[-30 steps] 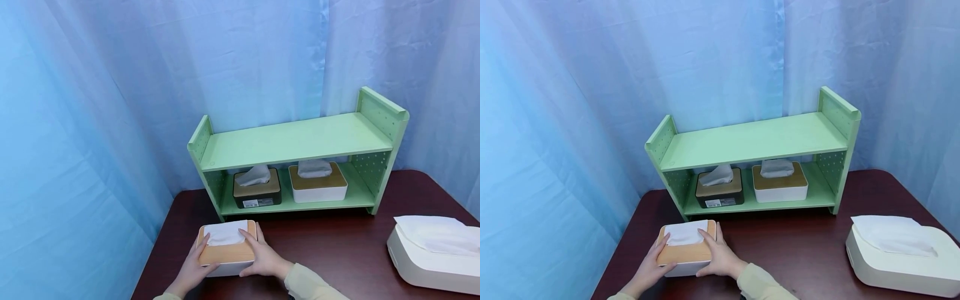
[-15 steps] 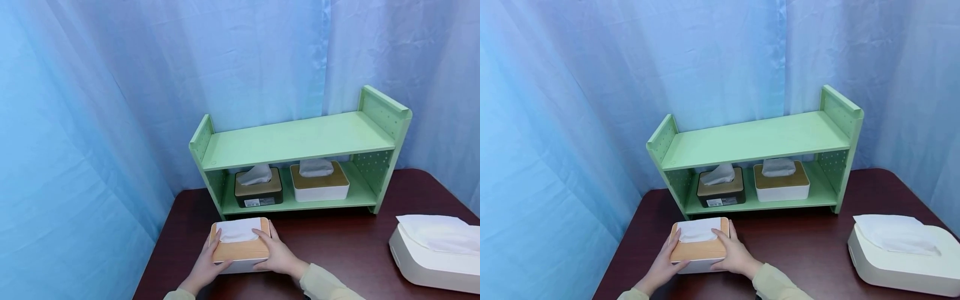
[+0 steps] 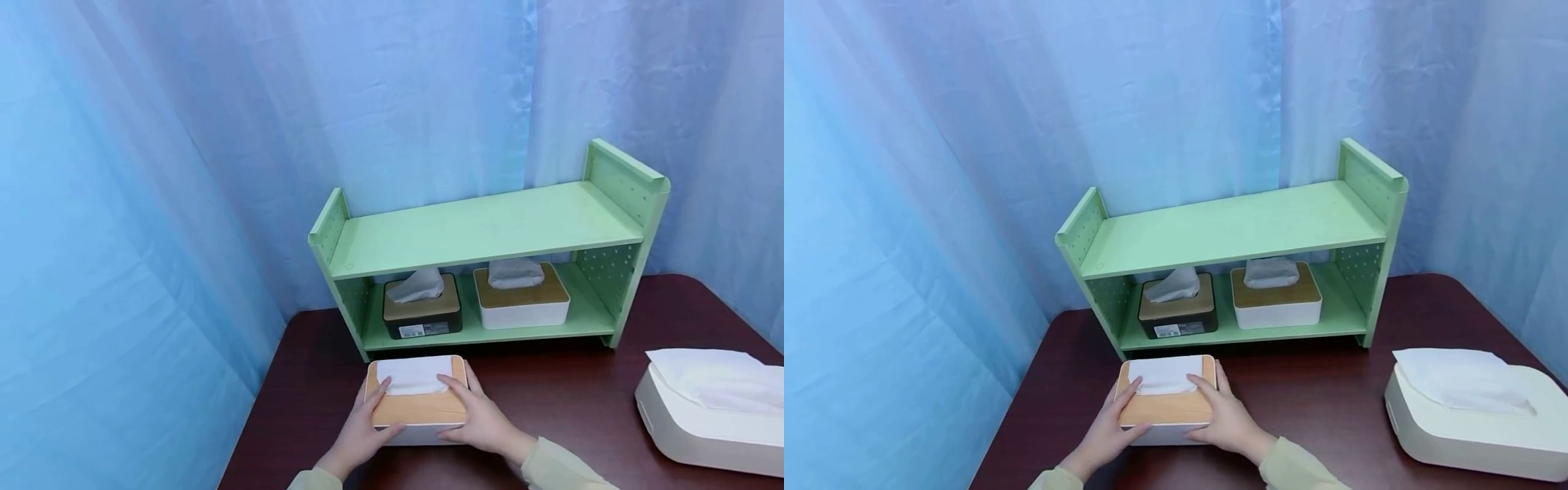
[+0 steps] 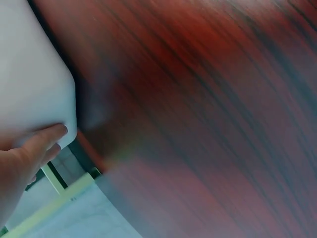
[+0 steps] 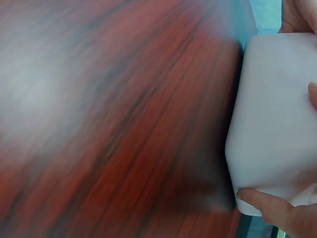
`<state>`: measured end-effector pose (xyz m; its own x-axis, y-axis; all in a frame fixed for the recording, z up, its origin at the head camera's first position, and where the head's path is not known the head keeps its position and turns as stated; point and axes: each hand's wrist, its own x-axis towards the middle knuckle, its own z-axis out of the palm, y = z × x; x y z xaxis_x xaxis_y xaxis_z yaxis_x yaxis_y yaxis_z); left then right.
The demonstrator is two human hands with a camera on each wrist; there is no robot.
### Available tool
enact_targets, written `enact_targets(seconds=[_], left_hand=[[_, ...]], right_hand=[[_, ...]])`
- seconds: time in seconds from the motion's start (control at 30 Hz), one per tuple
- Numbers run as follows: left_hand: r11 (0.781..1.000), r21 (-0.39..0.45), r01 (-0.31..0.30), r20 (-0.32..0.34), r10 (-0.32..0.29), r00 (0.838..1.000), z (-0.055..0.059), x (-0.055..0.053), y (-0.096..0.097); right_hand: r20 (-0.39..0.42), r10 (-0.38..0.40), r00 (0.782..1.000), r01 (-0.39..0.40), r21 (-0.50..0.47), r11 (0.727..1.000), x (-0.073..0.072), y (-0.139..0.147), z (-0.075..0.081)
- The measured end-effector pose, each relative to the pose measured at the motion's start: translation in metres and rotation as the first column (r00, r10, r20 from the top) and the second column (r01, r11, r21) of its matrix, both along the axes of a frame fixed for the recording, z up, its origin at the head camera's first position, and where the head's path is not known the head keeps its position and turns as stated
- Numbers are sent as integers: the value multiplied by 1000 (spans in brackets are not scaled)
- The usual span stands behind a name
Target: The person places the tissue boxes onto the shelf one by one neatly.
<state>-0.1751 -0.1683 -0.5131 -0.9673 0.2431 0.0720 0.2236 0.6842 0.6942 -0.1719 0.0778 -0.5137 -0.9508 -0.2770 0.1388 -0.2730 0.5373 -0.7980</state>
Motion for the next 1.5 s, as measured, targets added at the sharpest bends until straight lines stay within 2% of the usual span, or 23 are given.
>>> enact_targets(seconds=[0.17,0.4,0.7,0.9,1.1,1.3,1.5], left_hand=[[1000,23,21,0,-21,1000,0,0,16],[999,35,27,2,-27,1000,2,3,37],[998,46,45,8,-46,999,4,7,56],[996,55,65,4,-66,998,4,10,61],[995,66,76,67,-80,995,4,14,68],[991,78,108,82,-114,990,4,18,73],[986,122,110,42,-116,992,3,12,71]], right_hand=[[12,-23,1000,23,25,999,2,17,2],[22,-16,1000,16,39,999,2,38,1],[-19,18,1000,-17,23,1000,2,61,-2],[-23,30,999,-29,18,999,5,70,-1],[-28,11,1000,-11,24,1000,11,79,-3],[-41,-4,999,5,7,1000,17,88,-6],[-79,-1,997,0,-13,1000,14,93,-4]])
